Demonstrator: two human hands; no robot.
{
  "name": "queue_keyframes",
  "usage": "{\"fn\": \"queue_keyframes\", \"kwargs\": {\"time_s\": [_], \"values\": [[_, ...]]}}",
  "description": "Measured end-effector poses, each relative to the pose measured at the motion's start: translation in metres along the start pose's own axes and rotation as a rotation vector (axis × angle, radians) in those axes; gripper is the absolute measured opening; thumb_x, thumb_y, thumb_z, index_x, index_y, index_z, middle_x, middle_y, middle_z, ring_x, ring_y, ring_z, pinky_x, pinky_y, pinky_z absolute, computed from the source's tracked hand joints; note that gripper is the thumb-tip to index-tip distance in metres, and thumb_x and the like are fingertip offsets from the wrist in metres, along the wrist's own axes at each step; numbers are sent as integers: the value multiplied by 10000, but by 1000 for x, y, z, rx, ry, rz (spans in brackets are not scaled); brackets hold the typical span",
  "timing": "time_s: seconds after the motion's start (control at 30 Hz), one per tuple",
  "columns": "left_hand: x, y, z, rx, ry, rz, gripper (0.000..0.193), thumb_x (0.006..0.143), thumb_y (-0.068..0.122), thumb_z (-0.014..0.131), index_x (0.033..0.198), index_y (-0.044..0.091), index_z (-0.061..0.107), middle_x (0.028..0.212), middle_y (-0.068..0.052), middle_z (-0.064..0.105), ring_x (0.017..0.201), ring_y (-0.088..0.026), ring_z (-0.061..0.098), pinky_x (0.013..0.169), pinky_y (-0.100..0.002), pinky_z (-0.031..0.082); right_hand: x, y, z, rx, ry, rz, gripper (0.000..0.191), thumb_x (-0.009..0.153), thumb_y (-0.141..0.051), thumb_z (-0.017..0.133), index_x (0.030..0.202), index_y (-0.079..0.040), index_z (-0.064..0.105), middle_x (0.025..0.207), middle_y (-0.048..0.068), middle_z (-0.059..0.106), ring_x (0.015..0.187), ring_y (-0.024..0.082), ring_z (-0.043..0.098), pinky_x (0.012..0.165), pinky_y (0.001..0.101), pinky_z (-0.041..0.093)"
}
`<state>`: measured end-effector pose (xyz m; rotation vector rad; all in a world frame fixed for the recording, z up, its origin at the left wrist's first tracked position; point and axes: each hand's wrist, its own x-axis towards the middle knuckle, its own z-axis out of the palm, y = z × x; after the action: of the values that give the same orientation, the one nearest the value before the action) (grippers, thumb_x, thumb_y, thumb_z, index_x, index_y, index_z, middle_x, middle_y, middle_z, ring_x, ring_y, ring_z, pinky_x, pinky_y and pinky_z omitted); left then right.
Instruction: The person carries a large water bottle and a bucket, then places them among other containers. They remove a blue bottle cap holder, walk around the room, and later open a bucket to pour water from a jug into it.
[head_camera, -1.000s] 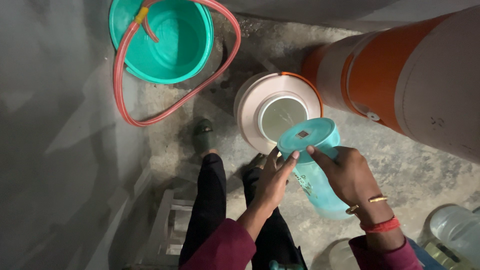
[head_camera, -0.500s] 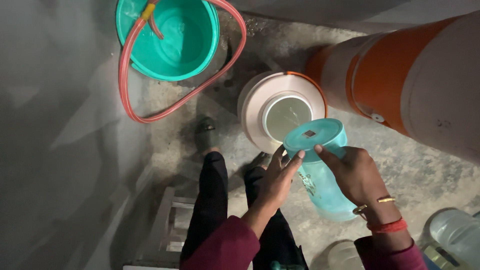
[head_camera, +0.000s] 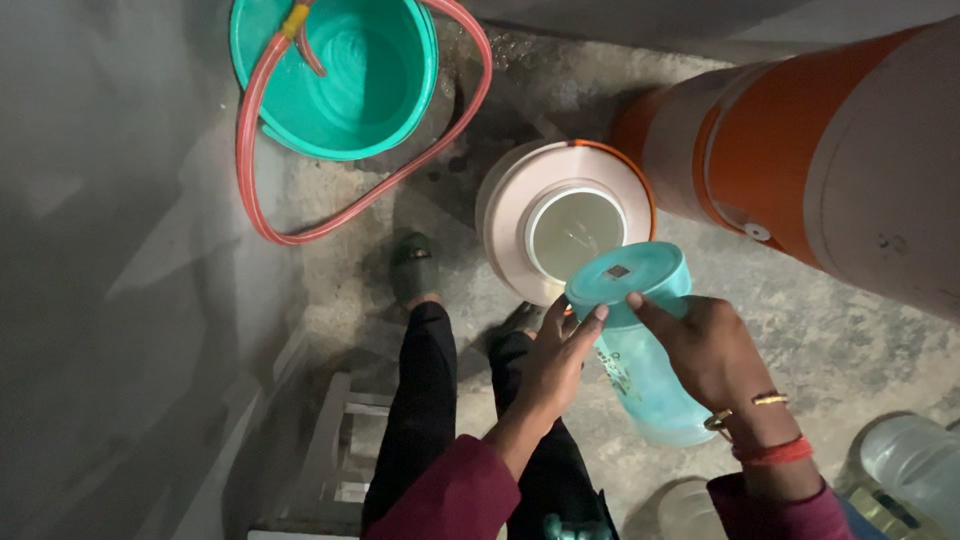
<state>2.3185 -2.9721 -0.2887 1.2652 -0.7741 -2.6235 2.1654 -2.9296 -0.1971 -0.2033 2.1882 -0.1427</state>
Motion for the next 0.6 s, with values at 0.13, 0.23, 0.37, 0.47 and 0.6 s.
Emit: {"fn": "queue_keyframes", "kwargs": {"time_s": [0.13,0.23,0.37,0.47,0.6], "values": [[-4,-2,-3,122,53,-44,791,916,495,655,1492,-7,450,1412,-158,595,1290,-233,576,1056,-348,443,0,3,4,53,-24,7,540,909,-457,670,840,74,746,630,209,716,582,246,678,606,418,538],[-7,-2,-4,77,24,-34,785,919,494,654,1491,-5,452,1424,-155,585,1309,-228,562,1068,-344,434,1,9,7,12,-17,-10,554,914,-461,669,828,83,734,615,213,699,555,231,670,601,413,531],[-9,-1,-4,65,39,-60,802,912,497,666,1505,21,411,1427,-135,571,1316,-204,551,1073,-333,434,-2,17,11,-1,10,-55,567,919,-463,668,802,92,704,573,231,638,533,229,574,578,432,506],[-8,0,-7,193,107,-188,782,889,518,644,1499,62,462,1334,-120,642,1095,-220,597,928,-359,449,-8,25,14,-29,23,-14,628,944,-491,669,725,97,680,530,201,579,511,213,523,554,406,476],[-3,3,-17,321,91,-134,721,903,536,620,1437,55,568,1255,-100,669,1050,-186,612,897,-337,475,-25,42,26,236,70,101,603,931,-453,706,673,82,606,536,91,513,503,166,443,479,379,393]]}}
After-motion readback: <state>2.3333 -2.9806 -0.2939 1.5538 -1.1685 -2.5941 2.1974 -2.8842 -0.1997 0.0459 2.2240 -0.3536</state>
